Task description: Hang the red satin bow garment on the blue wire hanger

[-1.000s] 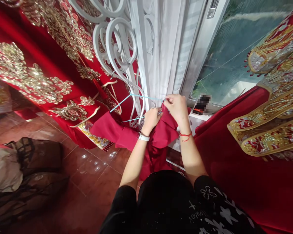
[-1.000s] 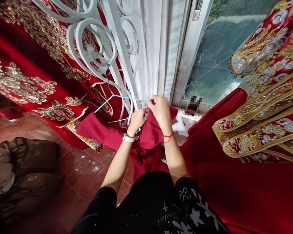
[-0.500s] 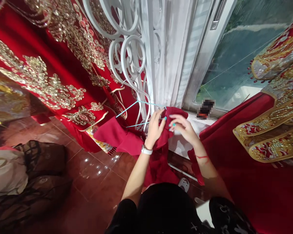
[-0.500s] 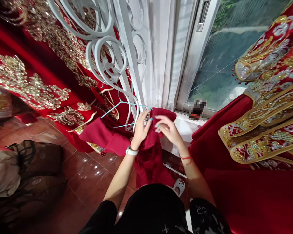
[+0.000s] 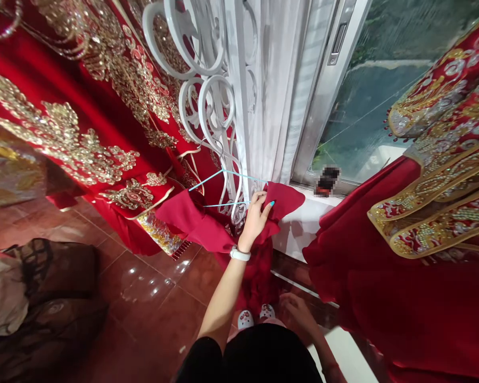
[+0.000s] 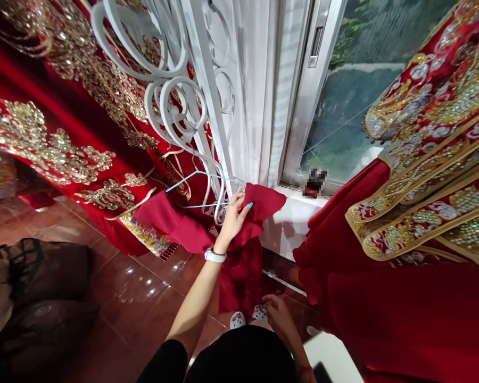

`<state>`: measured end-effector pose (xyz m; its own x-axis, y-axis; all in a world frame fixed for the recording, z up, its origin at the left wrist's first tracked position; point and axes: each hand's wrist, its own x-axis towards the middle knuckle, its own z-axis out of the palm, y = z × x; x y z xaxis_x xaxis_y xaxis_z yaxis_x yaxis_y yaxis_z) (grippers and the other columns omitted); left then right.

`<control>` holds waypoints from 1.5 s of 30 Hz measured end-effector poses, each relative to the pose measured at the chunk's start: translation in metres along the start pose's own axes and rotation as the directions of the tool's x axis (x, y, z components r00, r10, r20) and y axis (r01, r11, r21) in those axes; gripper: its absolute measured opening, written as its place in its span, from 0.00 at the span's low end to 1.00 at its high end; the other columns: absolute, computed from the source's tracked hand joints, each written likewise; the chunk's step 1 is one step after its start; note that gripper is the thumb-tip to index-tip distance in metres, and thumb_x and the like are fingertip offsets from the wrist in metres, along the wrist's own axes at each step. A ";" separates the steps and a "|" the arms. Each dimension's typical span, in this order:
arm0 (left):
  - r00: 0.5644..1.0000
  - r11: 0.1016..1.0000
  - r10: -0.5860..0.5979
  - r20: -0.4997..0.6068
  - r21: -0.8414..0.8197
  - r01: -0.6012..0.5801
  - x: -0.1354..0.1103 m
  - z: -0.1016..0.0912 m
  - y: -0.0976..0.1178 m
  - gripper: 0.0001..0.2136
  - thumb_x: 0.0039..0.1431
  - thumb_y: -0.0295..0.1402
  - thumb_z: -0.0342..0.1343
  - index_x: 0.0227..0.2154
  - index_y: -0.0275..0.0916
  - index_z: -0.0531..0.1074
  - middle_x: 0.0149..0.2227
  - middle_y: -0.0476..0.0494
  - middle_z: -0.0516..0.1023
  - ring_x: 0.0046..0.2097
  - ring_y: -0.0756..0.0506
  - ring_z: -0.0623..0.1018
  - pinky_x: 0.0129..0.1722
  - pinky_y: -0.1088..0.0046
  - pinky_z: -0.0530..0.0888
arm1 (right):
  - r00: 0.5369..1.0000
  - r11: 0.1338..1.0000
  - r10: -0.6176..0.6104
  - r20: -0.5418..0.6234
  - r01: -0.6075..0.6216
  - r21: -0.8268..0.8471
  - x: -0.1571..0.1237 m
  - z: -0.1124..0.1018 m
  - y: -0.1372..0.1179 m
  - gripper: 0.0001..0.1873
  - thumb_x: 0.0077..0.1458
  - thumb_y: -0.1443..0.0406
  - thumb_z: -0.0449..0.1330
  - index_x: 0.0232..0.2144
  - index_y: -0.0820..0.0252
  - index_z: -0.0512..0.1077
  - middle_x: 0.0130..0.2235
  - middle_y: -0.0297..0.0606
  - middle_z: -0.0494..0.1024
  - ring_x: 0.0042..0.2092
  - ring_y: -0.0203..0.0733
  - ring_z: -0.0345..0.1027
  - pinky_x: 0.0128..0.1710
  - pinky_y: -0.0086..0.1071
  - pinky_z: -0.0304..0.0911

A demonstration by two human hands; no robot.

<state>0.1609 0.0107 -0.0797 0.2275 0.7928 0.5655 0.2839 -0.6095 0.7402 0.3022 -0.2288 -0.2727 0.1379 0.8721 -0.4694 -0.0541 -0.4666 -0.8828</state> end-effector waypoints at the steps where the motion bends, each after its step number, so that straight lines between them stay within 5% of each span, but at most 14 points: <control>1: 1.000 1.000 -0.006 -0.031 0.007 0.006 -0.008 0.000 0.003 0.14 0.74 0.39 0.50 0.54 0.40 0.75 0.58 0.32 0.74 0.64 0.39 0.75 0.67 0.57 0.71 | 0.999 0.998 -0.050 0.019 0.050 -0.033 0.006 -0.005 -0.010 0.17 0.36 0.53 0.61 0.28 0.54 0.78 0.28 0.38 0.78 0.32 0.49 0.75 0.37 0.43 0.71; 5: 0.983 0.995 -0.046 -0.179 0.082 0.062 -0.061 -0.016 0.009 0.18 0.74 0.40 0.49 0.61 0.43 0.72 0.61 0.34 0.73 0.65 0.39 0.73 0.67 0.55 0.70 | 0.968 0.944 -0.252 -0.008 0.244 -0.223 0.043 -0.021 -0.060 0.19 0.39 0.54 0.60 0.35 0.52 0.77 0.33 0.38 0.79 0.32 0.47 0.74 0.39 0.45 0.74; 7: 0.960 0.985 -0.089 -0.266 0.119 0.124 -0.090 -0.036 0.009 0.17 0.73 0.40 0.49 0.58 0.43 0.74 0.57 0.34 0.75 0.61 0.39 0.76 0.61 0.56 0.75 | 0.910 0.886 -0.405 -0.092 0.365 -0.286 0.058 -0.025 -0.090 0.22 0.44 0.56 0.58 0.43 0.53 0.76 0.40 0.42 0.80 0.37 0.47 0.76 0.44 0.44 0.75; 10: 0.838 0.938 -0.149 -0.526 0.192 0.288 -0.112 -0.074 0.012 0.14 0.69 0.38 0.51 0.53 0.41 0.73 0.52 0.36 0.77 0.55 0.39 0.77 0.57 0.56 0.76 | 0.714 0.742 -0.655 -0.249 0.545 -0.390 0.069 -0.025 -0.148 0.27 0.53 0.57 0.57 0.55 0.55 0.71 0.55 0.52 0.76 0.54 0.52 0.74 0.53 0.48 0.75; 13: 0.697 0.864 -0.062 -0.714 0.311 0.396 -0.094 -0.108 0.022 0.18 0.64 0.36 0.56 0.55 0.39 0.70 0.56 0.34 0.74 0.61 0.36 0.73 0.66 0.49 0.68 | 0.476 0.498 -0.859 -0.190 0.684 -0.534 0.072 -0.011 -0.218 0.33 0.58 0.60 0.57 0.66 0.51 0.64 0.63 0.50 0.70 0.65 0.55 0.65 0.63 0.56 0.68; 16: 0.721 0.797 -0.030 -0.692 0.419 0.435 -0.055 -0.132 0.023 0.31 0.59 0.36 0.63 0.64 0.39 0.63 0.68 0.31 0.65 0.71 0.31 0.62 0.72 0.44 0.59 | 0.354 0.290 -0.934 -0.044 0.682 -0.671 0.081 0.016 -0.277 0.32 0.60 0.60 0.59 0.66 0.51 0.65 0.66 0.51 0.64 0.69 0.59 0.59 0.67 0.60 0.61; 18: 0.755 0.756 -0.053 -0.654 0.468 0.458 -0.035 -0.144 0.015 0.32 0.59 0.36 0.64 0.66 0.39 0.62 0.70 0.30 0.63 0.74 0.30 0.58 0.73 0.42 0.57 | 0.379 0.260 -0.926 -0.001 0.634 -0.729 0.093 0.036 -0.302 0.26 0.62 0.61 0.58 0.62 0.53 0.70 0.65 0.53 0.65 0.68 0.63 0.59 0.67 0.62 0.59; 21: 0.801 0.738 -0.109 -0.588 0.493 0.462 -0.028 -0.162 -0.002 0.25 0.64 0.32 0.56 0.64 0.40 0.66 0.66 0.31 0.69 0.71 0.31 0.64 0.72 0.42 0.59 | 0.456 0.289 -0.890 0.005 0.573 -0.767 0.110 0.056 -0.319 0.22 0.64 0.65 0.56 0.59 0.57 0.72 0.58 0.55 0.71 0.63 0.64 0.63 0.63 0.61 0.62; 25: 0.842 0.738 -0.058 -0.536 0.545 0.398 -0.042 -0.178 -0.008 0.23 0.64 0.26 0.50 0.61 0.40 0.70 0.62 0.35 0.75 0.66 0.35 0.72 0.70 0.49 0.65 | 0.517 0.258 -0.854 0.055 0.513 -0.819 0.115 0.054 -0.329 0.23 0.65 0.70 0.54 0.59 0.56 0.74 0.52 0.52 0.77 0.56 0.60 0.70 0.57 0.52 0.67; 31: 0.832 0.668 -0.044 -0.553 0.603 0.436 -0.044 -0.168 0.008 0.24 0.62 0.25 0.52 0.62 0.39 0.72 0.62 0.35 0.75 0.65 0.35 0.73 0.69 0.54 0.68 | 0.563 0.145 -0.811 0.156 0.453 -0.879 0.091 0.039 -0.346 0.23 0.64 0.72 0.54 0.59 0.55 0.75 0.50 0.49 0.83 0.51 0.58 0.75 0.51 0.44 0.67; 39: 0.765 0.590 -0.103 -0.636 0.580 0.562 -0.037 -0.159 0.012 0.22 0.61 0.27 0.53 0.58 0.38 0.74 0.59 0.31 0.76 0.62 0.30 0.74 0.67 0.47 0.67 | 0.589 0.136 -0.795 0.143 0.403 -0.905 0.086 0.041 -0.352 0.19 0.64 0.67 0.62 0.56 0.53 0.76 0.47 0.45 0.84 0.48 0.56 0.76 0.48 0.42 0.66; 45: 0.744 0.604 -0.139 -0.654 0.539 0.587 -0.031 -0.151 0.012 0.21 0.59 0.24 0.50 0.55 0.36 0.73 0.56 0.29 0.77 0.62 0.29 0.73 0.69 0.43 0.61 | 0.597 0.162 -0.800 0.062 0.314 -0.936 0.093 0.056 -0.350 0.20 0.65 0.71 0.57 0.57 0.59 0.75 0.44 0.50 0.83 0.46 0.53 0.76 0.46 0.41 0.67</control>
<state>0.0164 -0.0194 -0.0334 -0.4793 0.6793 0.5557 0.8074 0.0931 0.5826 0.2782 0.0236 -0.0083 0.0642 0.9028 0.4253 0.9598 0.0609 -0.2741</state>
